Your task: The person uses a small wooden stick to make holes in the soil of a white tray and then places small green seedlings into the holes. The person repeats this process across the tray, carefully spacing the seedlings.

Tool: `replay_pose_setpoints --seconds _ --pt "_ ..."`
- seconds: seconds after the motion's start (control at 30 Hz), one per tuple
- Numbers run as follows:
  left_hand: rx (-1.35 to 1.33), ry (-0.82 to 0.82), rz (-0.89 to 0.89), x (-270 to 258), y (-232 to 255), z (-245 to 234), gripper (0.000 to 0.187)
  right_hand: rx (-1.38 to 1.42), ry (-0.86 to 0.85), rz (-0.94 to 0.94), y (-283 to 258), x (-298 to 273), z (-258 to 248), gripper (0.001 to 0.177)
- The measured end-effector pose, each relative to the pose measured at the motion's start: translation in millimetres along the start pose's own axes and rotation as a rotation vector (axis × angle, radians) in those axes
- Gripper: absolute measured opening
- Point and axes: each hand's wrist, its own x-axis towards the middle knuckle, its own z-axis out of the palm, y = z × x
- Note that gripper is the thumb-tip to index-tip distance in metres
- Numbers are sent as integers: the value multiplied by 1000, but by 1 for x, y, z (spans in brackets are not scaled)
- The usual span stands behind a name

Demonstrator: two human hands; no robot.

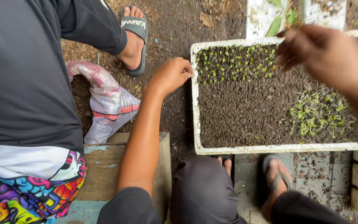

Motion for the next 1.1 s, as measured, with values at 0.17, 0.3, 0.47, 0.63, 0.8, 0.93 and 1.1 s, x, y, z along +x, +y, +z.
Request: replay_pose_setpoints --seconds 0.17,0.3,0.47,0.63,0.8,0.93,1.1 --pt "-68 1 65 7 17 4 11 346 -67 252 40 9 40 26" --pt "21 -18 38 10 28 6 13 742 164 146 60 -19 72 2" --pt "-94 -48 -8 18 21 24 10 1104 384 165 152 -27 146 22" --pt "-17 -206 -12 27 13 33 5 1071 358 184 151 -4 173 19" --pt "33 -280 -41 34 -3 46 16 951 330 158 152 7 189 13" --pt "-31 -274 -88 28 1 41 33 928 283 127 138 16 202 14" --pt "10 -303 -47 30 -1 48 3 940 337 155 138 2 207 14"
